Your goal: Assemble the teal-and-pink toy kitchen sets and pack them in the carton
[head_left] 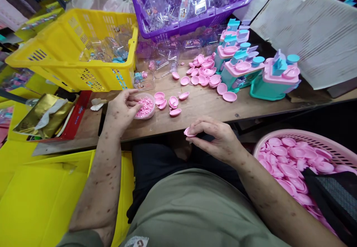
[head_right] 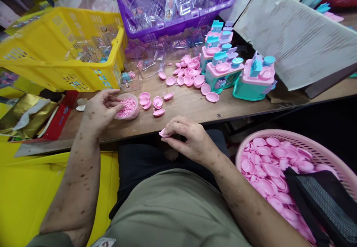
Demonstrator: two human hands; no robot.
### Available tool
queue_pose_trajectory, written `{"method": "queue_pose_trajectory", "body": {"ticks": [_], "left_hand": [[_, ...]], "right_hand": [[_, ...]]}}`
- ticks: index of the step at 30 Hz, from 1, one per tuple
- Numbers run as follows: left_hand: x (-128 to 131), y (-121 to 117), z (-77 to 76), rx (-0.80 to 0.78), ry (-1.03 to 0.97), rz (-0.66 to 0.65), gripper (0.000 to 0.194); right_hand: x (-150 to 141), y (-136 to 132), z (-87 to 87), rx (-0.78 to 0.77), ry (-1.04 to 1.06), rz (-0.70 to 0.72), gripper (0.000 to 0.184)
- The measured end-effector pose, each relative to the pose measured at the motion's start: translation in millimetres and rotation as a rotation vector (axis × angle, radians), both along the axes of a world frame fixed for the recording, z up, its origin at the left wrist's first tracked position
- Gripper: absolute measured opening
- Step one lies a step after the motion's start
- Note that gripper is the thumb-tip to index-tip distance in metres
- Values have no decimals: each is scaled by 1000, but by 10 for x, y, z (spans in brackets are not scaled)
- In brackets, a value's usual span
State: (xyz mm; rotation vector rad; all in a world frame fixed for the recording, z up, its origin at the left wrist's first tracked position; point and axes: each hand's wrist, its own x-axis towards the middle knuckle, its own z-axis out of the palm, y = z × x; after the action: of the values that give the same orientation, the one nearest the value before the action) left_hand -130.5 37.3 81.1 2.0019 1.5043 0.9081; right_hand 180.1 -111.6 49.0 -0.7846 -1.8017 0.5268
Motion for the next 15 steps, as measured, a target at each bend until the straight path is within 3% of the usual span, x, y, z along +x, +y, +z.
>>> {"method": "queue_pose_trajectory", "body": {"ticks": [2,7,10,15], "left_hand": [[-8,-9,30,-6,44,16,56],[-30,-58,170,74,234,-29,25],[-33,-65,210,82,298,-59,28],[-37,-32,216,-16,303,20,25]], "right_hand": [[-2,5,-6,-2,-6,5,13],[-2,16,-2,-17,-17,4,13],[-6,16,19,-22,-33,-7,12],[-9,5,49,-25,-40,3,12]]}}
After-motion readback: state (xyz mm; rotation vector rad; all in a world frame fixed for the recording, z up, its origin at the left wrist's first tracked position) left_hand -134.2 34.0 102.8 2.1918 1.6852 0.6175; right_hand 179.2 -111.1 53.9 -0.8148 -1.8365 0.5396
